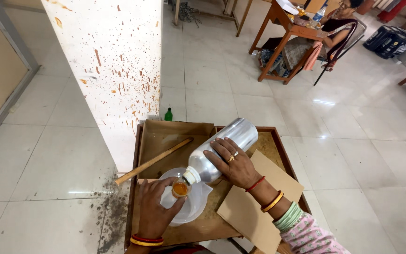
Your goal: The person is seen mixing liquid in a beaker.
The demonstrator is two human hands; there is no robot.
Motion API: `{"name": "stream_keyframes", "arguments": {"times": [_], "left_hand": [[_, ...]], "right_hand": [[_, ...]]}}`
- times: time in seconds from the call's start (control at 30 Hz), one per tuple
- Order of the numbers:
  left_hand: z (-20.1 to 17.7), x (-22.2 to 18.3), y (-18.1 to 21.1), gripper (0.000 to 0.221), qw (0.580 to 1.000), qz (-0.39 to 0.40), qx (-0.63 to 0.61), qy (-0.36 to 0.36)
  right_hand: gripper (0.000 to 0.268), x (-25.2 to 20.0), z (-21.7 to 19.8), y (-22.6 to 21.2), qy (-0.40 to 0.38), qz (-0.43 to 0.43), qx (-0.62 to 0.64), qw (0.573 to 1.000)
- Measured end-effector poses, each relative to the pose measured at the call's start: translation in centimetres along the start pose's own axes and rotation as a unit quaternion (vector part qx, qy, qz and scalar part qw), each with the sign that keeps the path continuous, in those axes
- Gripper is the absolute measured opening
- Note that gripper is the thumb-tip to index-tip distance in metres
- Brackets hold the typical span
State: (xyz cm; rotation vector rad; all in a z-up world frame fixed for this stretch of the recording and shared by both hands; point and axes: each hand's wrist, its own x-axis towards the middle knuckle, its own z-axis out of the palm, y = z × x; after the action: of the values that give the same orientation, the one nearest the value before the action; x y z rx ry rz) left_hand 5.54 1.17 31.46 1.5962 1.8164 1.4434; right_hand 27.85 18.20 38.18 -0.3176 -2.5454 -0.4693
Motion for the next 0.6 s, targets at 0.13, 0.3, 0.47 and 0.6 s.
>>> {"name": "stream_keyframes", "arguments": {"times": [0.13,0.3,0.47,0.6], "left_hand": [[0.2,0.19,-0.12,0.05,1.0,0.002,0.006,-0.002],[0.39,0.28,-0.14,0.051,1.0,0.022,0.015,0.01],[0.41,0.51,-0.15,0.051,1.0,0.016,0.017,0.006],[0.28,0.58,0.08,0.051,1.0,0.006,0.012,0.0]], "right_hand": [[0.059,-0.1,0.03,0.22,-0.002,-0.003,-0.008,1.0],[0.057,-0.03,-0.27,0.26,-0.01,-0.005,-0.018,1.0],[0.058,-0.27,-0.01,0.42,-0.019,-0.002,-0.023,1.0],[0.06,-0.32,0.03,0.41,-0.026,0.002,-0.025,0.999]]}}
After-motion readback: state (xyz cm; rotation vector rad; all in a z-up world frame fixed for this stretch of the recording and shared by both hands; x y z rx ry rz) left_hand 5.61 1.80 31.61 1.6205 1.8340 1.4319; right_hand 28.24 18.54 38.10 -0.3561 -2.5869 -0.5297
